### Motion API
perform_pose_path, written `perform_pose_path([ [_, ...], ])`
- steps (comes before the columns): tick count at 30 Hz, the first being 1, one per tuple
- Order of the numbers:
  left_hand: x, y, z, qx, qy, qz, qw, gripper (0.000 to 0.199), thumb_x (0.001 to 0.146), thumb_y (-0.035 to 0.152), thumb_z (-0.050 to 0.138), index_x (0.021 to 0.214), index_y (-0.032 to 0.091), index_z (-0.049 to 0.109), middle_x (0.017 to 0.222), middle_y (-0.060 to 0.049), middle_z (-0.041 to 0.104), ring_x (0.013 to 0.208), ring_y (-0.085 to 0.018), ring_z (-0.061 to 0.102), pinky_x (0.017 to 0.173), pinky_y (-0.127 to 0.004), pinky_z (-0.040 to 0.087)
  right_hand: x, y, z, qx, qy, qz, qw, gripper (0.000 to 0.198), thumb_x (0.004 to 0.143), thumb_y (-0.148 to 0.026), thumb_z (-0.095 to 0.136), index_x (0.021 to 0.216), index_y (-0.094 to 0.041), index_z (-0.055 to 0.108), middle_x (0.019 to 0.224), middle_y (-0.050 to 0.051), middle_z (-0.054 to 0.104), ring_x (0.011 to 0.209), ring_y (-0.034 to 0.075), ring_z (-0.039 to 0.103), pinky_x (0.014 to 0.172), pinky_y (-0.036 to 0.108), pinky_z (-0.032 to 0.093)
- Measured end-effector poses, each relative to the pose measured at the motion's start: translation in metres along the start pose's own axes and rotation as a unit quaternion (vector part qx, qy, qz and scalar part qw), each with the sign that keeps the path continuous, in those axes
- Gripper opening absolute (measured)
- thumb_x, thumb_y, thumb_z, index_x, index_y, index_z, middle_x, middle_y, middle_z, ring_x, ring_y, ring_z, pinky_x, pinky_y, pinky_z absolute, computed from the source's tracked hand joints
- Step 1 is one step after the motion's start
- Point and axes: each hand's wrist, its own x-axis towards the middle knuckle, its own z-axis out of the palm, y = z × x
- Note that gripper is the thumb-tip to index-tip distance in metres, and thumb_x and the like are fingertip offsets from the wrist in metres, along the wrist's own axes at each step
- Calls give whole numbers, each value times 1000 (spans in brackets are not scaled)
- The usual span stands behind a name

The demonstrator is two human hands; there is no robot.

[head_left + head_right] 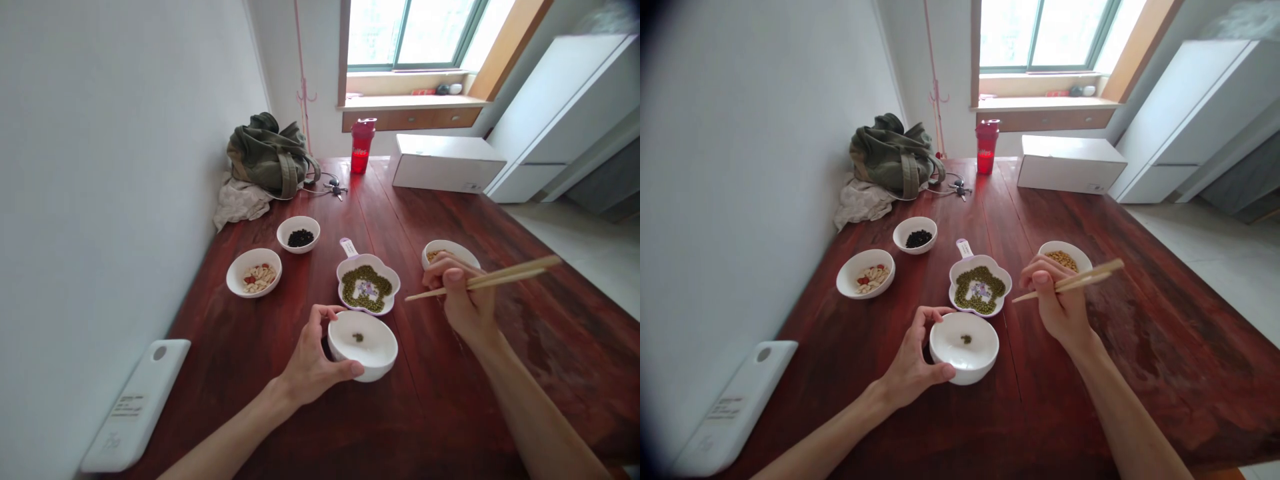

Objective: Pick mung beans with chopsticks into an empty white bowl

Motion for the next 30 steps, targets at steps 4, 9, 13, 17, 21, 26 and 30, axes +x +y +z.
perform_pose_path([
  [4, 0, -1, -1, 11, 0, 1, 1000, 87, 74, 74, 103, 120, 25, 49, 145, -13, 64, 123, -34, 69, 105, -49, 51, 9, 11, 20, 39, -21, 33, 998, 62, 114, -64, 52, 67, -25, 63, 71, 4, 61, 67, 20, 58, 64, 36, 44],
  [9, -1, -3, -1, 10, -1, 1, 1000, 89, 72, 75, 104, 120, 24, 49, 145, -12, 64, 122, -33, 69, 102, -46, 53, 3, 33, 31, 81, -56, 76, 992, 67, 114, -67, 49, 67, -23, 68, 70, 3, 62, 64, 17, 58, 62, 34, 45],
  [13, 0, -3, -1, 14, -5, 7, 1000, 90, 71, 77, 103, 121, 24, 49, 144, -11, 64, 121, -32, 70, 102, -45, 54, -5, 41, 22, 59, -129, 108, 984, 68, 113, -67, 51, 70, -21, 77, 70, 3, 66, 62, 16, 60, 60, 32, 44],
  [17, 0, -2, -1, 10, -3, 6, 1000, 90, 73, 78, 102, 121, 24, 49, 145, -13, 64, 123, -33, 69, 104, -47, 52, -4, 42, 14, 61, -178, 129, 974, 69, 109, -72, 57, 70, -21, 82, 71, 5, 73, 65, 17, 67, 63, 30, 52],
  [21, 0, -3, -1, 8, -9, 6, 1000, 90, 74, 78, 102, 122, 25, 48, 147, -14, 62, 125, -35, 69, 106, -49, 52, -1, 42, 12, 87, -161, 173, 968, 64, 101, -77, 67, 77, -21, 85, 69, 6, 77, 60, 18, 68, 56, 29, 54],
  [26, 0, -7, -3, 15, -3, 3, 1000, 92, 72, 79, 102, 124, 25, 48, 150, -15, 60, 126, -36, 69, 106, -50, 52, 2, 40, 13, 100, -103, 181, 973, 67, 99, -81, 66, 73, -22, 84, 67, 6, 77, 56, 17, 69, 53, 29, 56],
  [30, -2, -8, -3, 3, -6, 2, 1000, 92, 71, 77, 104, 123, 25, 48, 149, -13, 60, 126, -34, 69, 107, -48, 52, -2, 39, 20, 114, -93, 230, 962, 68, 93, -84, 72, 67, -22, 80, 58, 5, 74, 51, 19, 70, 49, 29, 57],
])
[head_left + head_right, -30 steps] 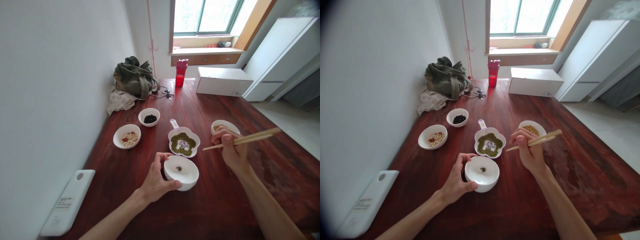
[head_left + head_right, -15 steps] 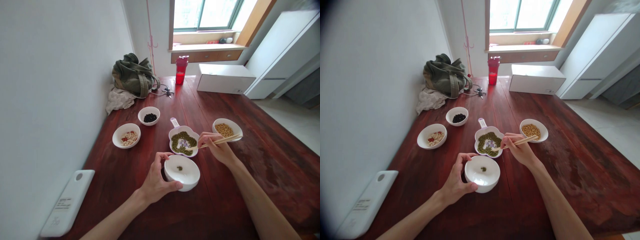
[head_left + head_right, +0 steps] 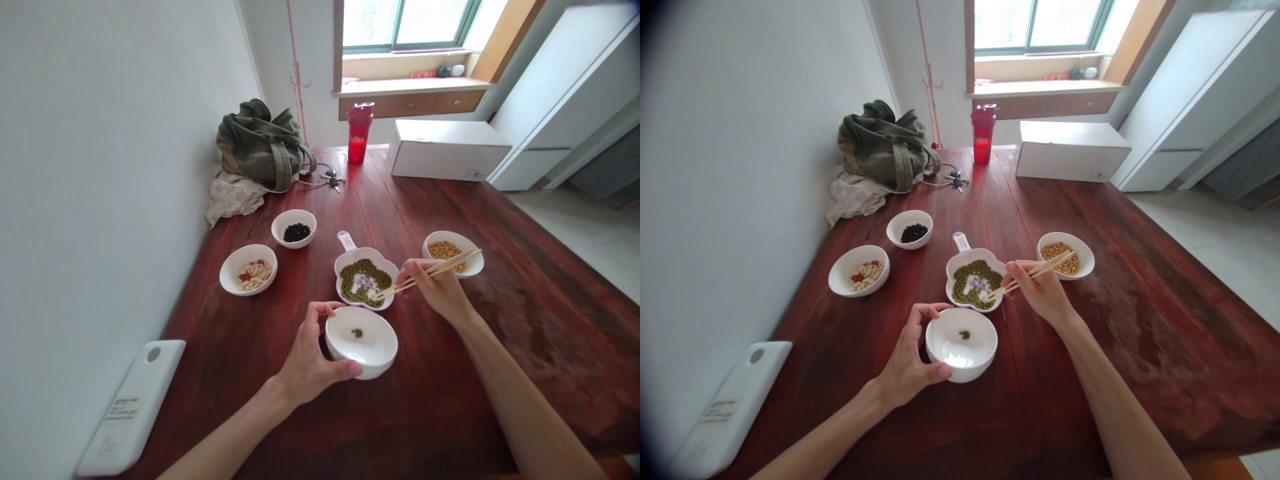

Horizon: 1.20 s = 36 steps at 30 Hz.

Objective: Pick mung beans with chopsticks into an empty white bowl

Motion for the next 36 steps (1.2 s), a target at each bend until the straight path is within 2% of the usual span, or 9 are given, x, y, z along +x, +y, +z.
perform_pose_path([
  [5, 1, 0, 0, -8, 2, 0, 1000, 92, 71, 76, 105, 123, 25, 48, 148, -12, 61, 125, -33, 69, 105, -46, 53, 0, 7, 10, 55, 32, 56, 996, 77, 87, -92, 70, 62, -20, 77, 50, 7, 70, 43, 20, 69, 43, 29, 58],
  [9, 1, 0, 0, 7, 4, 2, 1000, 91, 72, 77, 103, 122, 25, 48, 146, -13, 62, 125, -33, 69, 107, -48, 51, 0, 8, 11, 110, 55, 72, 990, 77, 89, -91, 69, 60, -20, 73, 47, 7, 67, 42, 21, 67, 42, 31, 60],
  [15, 0, 4, 2, -25, -1, -4, 1000, 90, 71, 71, 107, 121, 25, 49, 147, -13, 61, 125, -33, 69, 105, -45, 54, -7, 4, 9, 147, 55, 46, 987, 72, 96, -85, 66, 66, -21, 76, 51, 7, 68, 51, 24, 74, 46, 34, 63],
  [18, 1, 5, 2, -18, 3, -5, 1000, 90, 71, 72, 106, 122, 25, 49, 147, -12, 61, 124, -32, 69, 104, -43, 54, -8, 1, 6, 116, 74, 15, 990, 68, 99, -81, 66, 67, -22, 77, 57, 8, 73, 56, 24, 76, 49, 34, 64],
  [21, 0, 5, 2, -16, 2, -5, 1000, 90, 71, 73, 106, 122, 25, 49, 147, -12, 61, 123, -31, 69, 103, -43, 54, -5, -1, 5, 51, 106, -10, 993, 69, 97, -83, 68, 66, -23, 78, 59, 8, 75, 53, 22, 74, 48, 32, 61],
  [24, 0, 5, 2, -19, 1, -6, 1000, 89, 71, 72, 106, 121, 25, 49, 148, -11, 61, 124, -31, 69, 104, -43, 54, -2, -1, 8, 18, 74, 10, 997, 74, 91, -90, 68, 62, -22, 76, 55, 8, 73, 46, 20, 69, 45, 31, 57],
  [28, 0, 6, 2, -20, 0, -6, 1000, 89, 72, 72, 106, 121, 25, 49, 148, -11, 61, 125, -31, 69, 106, -44, 54, -2, 1, 12, 46, 40, 51, 997, 78, 89, -94, 66, 60, -21, 75, 51, 8, 70, 44, 20, 69, 43, 31, 57],
  [32, 0, 7, 2, -17, -1, -3, 1000, 88, 72, 71, 106, 122, 25, 49, 148, -12, 61, 125, -31, 69, 105, -43, 54, -4, 2, 11, 104, 54, 55, 992, 75, 91, -89, 68, 61, -21, 74, 49, 7, 68, 43, 20, 67, 42, 32, 58],
  [36, 1, 7, 2, -14, 1, -1, 1000, 89, 72, 73, 105, 122, 24, 49, 148, -12, 61, 125, -31, 69, 105, -43, 53, -8, 0, 9, 161, 51, 41, 985, 68, 98, -80, 69, 65, -21, 75, 54, 7, 70, 51, 23, 73, 46, 32, 61],
])
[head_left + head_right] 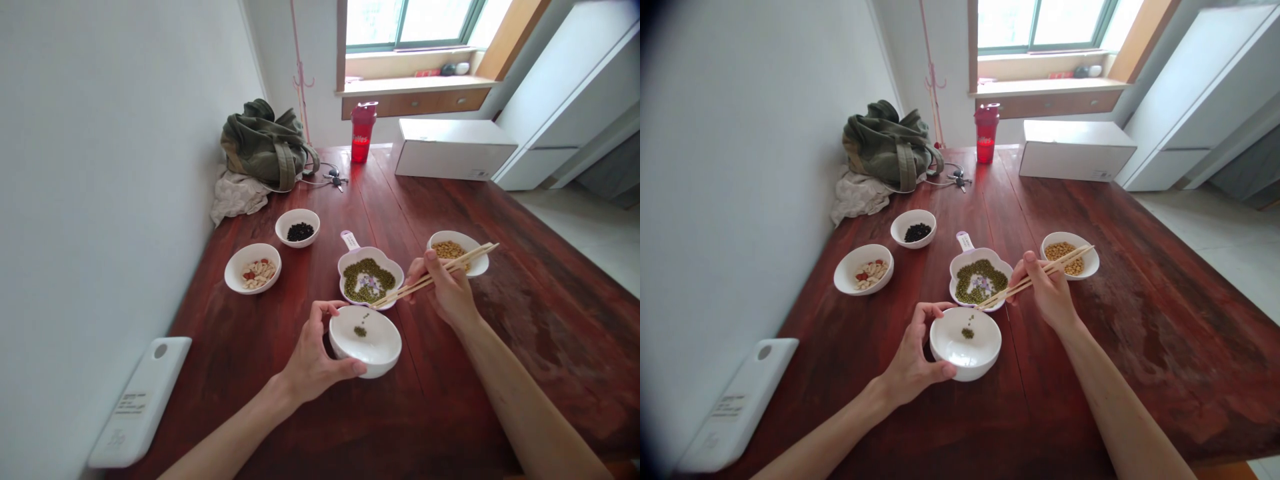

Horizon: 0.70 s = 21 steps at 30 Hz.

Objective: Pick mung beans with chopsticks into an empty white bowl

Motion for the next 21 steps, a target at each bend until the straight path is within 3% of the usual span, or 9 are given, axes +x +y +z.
perform_pose_path([
  [6, 0, -3, 1, -5, 1, 6, 1000, 90, 72, 73, 105, 122, 24, 48, 148, -13, 61, 123, -32, 70, 103, -44, 55, 3, -1, 2, -86, 42, -58, 994, 69, 92, -84, 73, 62, -22, 76, 54, 7, 71, 51, 21, 73, 46, 29, 58],
  [9, 0, -3, 1, -6, -1, 2, 1000, 90, 73, 73, 105, 123, 24, 48, 148, -12, 61, 123, -32, 70, 103, -45, 55, 5, -1, 5, -122, 28, -48, 991, 72, 88, -88, 75, 57, -22, 73, 51, 6, 70, 45, 19, 68, 43, 29, 56],
  [14, -1, 0, 0, 5, -1, 0, 1000, 90, 73, 75, 104, 122, 24, 48, 148, -12, 61, 124, -32, 70, 104, -46, 54, 3, 0, 6, -74, 4, -12, 997, 72, 90, -86, 74, 58, -21, 74, 49, 6, 68, 40, 19, 65, 41, 30, 55],
  [21, -1, -3, 0, -1, -6, 6, 1000, 90, 72, 74, 105, 122, 25, 49, 148, -13, 62, 123, -34, 71, 103, -48, 55, 2, 2, -3, -20, 32, -32, 999, 64, 100, -73, 72, 65, -21, 77, 58, 7, 74, 48, 19, 71, 46, 29, 58],
])
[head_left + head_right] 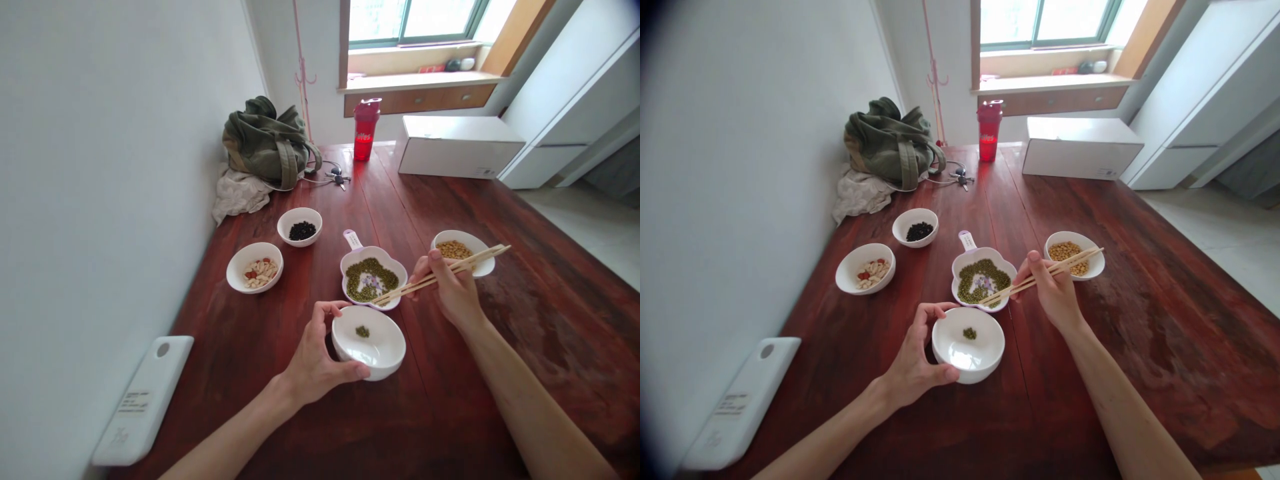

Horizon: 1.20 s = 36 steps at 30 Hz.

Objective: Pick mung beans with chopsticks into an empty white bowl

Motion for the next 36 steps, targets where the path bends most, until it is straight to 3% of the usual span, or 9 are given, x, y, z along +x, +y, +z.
perform_pose_path([
  [6, -1, -2, -1, 10, -1, -3, 1000, 91, 72, 76, 104, 124, 26, 48, 150, -14, 60, 125, -36, 71, 105, -51, 54, 2, -2, 9, -103, 5, -18, 994, 69, 91, -82, 77, 57, -21, 74, 53, 6, 71, 46, 18, 68, 46, 28, 56],
  [9, -2, -4, -2, 17, -3, -2, 1000, 91, 72, 78, 103, 124, 26, 48, 150, -13, 60, 125, -36, 71, 104, -51, 55, 0, -1, 11, -80, -14, 3, 997, 71, 88, -83, 79, 53, -22, 70, 51, 6, 69, 47, 19, 69, 46, 29, 57],
  [14, -2, -5, -2, 26, -3, 3, 1000, 92, 71, 78, 103, 124, 27, 48, 148, -13, 62, 125, -36, 71, 105, -52, 54, -3, 1, 1, -27, -4, 3, 1000, 66, 99, -76, 72, 61, -22, 75, 59, 6, 74, 52, 19, 72, 51, 30, 60],
  [22, -1, -1, 0, 1, -2, 1, 1000, 91, 71, 73, 106, 124, 26, 48, 150, -13, 61, 125, -35, 70, 107, -49, 52, 2, -1, 9, -118, 8, -21, 993, 69, 94, -82, 73, 62, -21, 77, 55, 6, 72, 44, 16, 66, 46, 27, 54],
  [30, -1, 2, 0, -6, -3, -3, 1000, 89, 71, 69, 107, 123, 25, 49, 148, -13, 63, 124, -34, 70, 104, -47, 54, -2, 5, 1, -20, -12, -2, 1000, 67, 100, -77, 70, 64, -21, 79, 59, 6, 74, 49, 18, 70, 47, 28, 57],
  [36, -1, 3, -1, 6, 2, -6, 1000, 90, 70, 72, 107, 122, 26, 49, 148, -12, 63, 124, -34, 70, 105, -47, 53, 0, 3, 3, -103, 20, -17, 994, 70, 96, -83, 70, 64, -21, 79, 59, 7, 75, 48, 18, 69, 48, 29, 57],
])
